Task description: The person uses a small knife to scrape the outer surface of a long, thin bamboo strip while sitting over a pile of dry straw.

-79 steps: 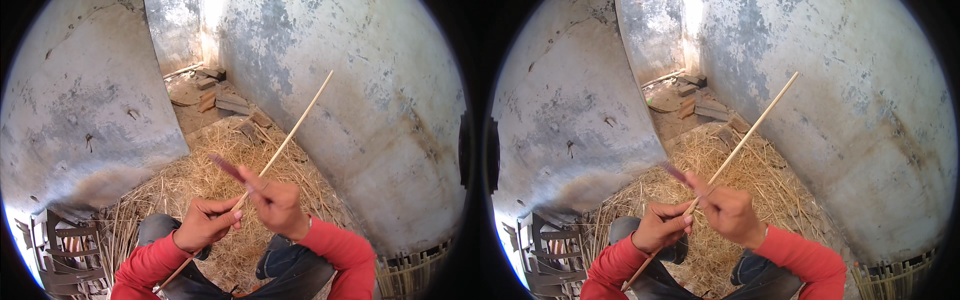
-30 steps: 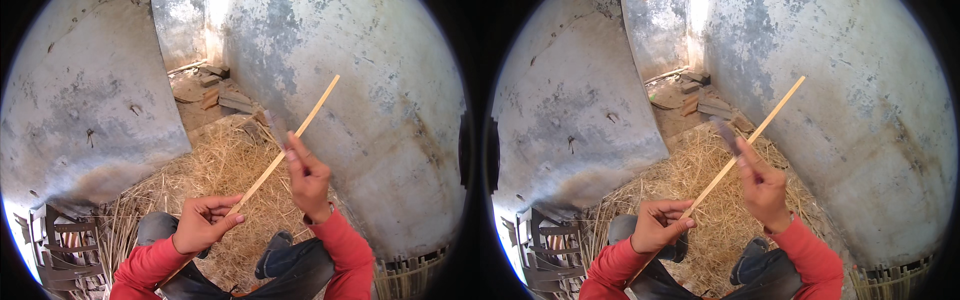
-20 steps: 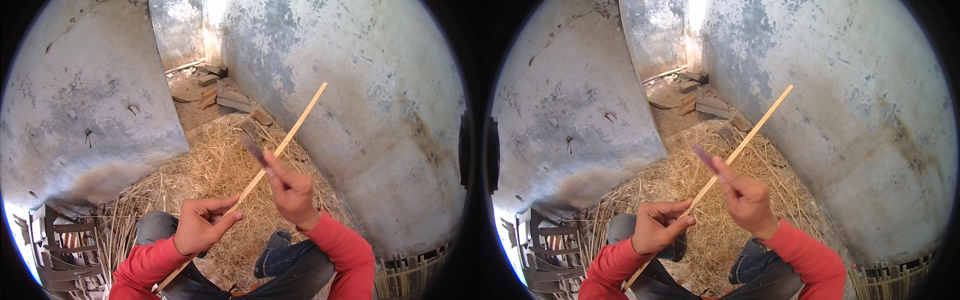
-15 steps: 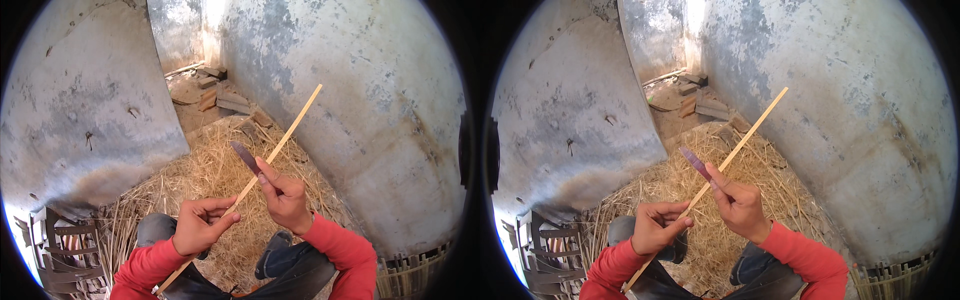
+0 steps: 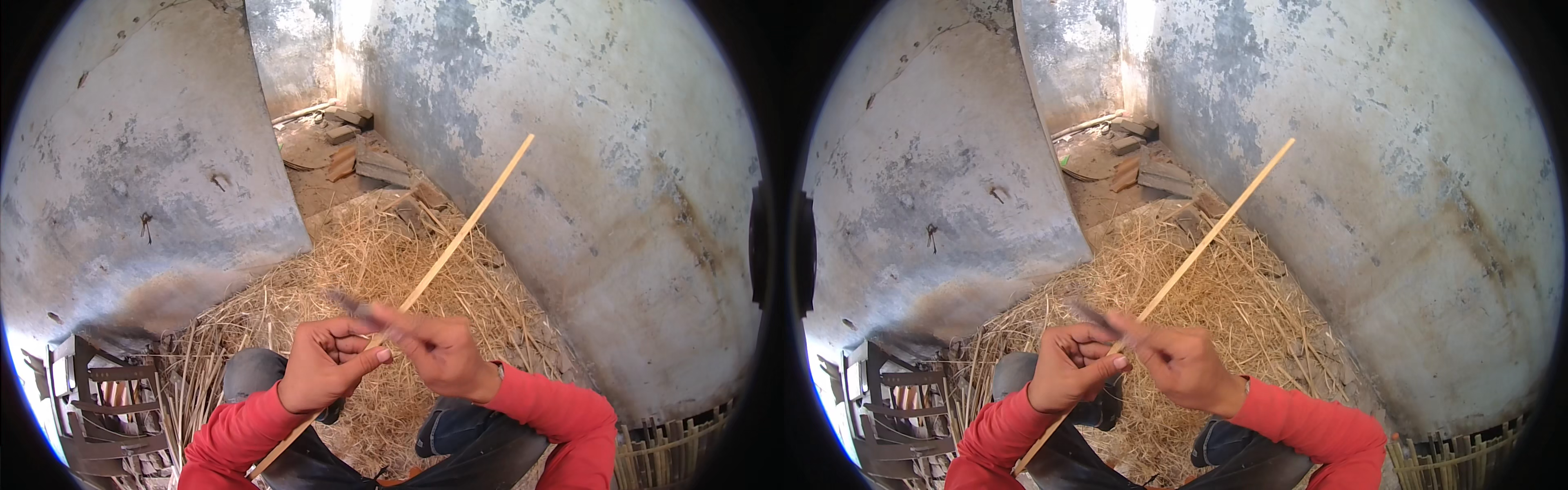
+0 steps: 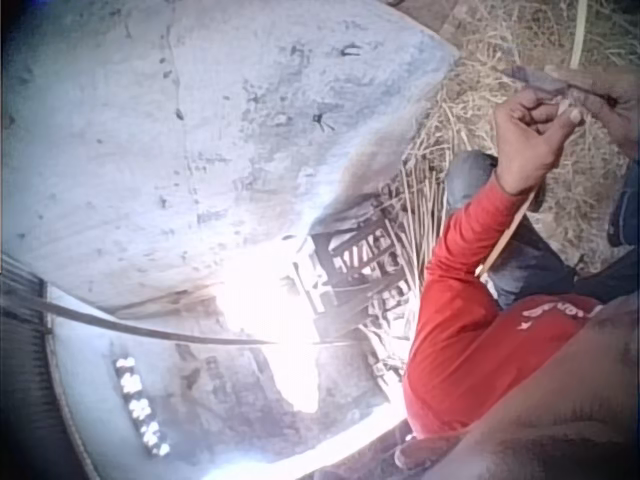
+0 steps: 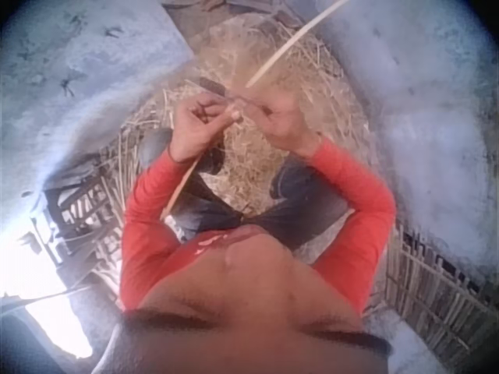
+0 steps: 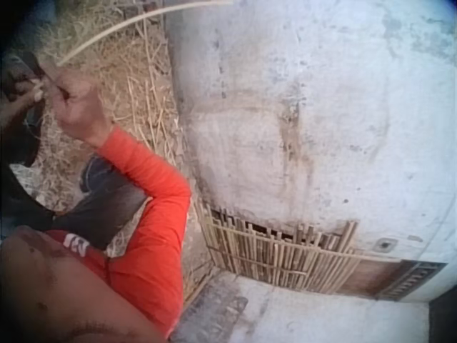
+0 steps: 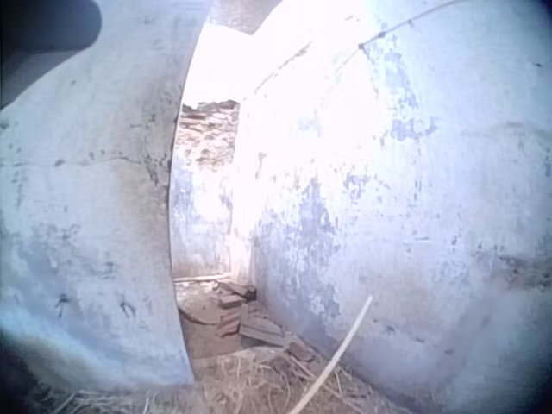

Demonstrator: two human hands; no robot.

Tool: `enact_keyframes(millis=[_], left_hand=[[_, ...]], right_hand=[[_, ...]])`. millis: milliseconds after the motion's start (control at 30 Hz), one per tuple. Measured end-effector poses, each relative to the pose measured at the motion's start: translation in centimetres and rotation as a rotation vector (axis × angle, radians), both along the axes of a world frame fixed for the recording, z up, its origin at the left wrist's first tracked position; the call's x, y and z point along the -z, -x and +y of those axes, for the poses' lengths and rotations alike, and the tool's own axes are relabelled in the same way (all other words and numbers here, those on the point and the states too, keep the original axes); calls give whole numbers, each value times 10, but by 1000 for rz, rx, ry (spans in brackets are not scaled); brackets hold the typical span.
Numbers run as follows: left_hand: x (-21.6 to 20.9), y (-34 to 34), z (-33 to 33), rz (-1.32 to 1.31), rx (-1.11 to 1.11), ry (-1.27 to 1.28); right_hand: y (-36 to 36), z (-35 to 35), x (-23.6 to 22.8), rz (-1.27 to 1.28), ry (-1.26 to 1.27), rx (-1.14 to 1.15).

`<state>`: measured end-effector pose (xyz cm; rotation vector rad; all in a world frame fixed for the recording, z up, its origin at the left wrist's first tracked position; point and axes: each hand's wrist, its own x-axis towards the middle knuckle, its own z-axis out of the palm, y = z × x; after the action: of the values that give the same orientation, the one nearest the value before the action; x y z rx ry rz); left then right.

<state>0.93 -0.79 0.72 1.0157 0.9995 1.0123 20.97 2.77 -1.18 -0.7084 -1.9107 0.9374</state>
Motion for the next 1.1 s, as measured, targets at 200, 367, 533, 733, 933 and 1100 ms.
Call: enact_keyframes(millis=[200, 367, 533, 733, 933, 1100], left_hand=[[-4, -6, 0, -21, 7, -15], [-5, -10, -1, -18, -32, -61], [9, -12, -2, 29, -53, -194], [22, -15, 0, 188, -120, -354], [20, -14, 0, 326, -83, -344], [26, -6, 6, 248, -230, -354]], right_hand=[[-1, 1, -8, 149, 136, 24], [-13, 6, -11, 332, 198, 143], [-7, 10, -10, 163, -80, 163], [-7, 5, -16, 119, 12, 166], [-11, 7, -21, 22, -105, 128], [-27, 1, -41, -89, 92, -35]])
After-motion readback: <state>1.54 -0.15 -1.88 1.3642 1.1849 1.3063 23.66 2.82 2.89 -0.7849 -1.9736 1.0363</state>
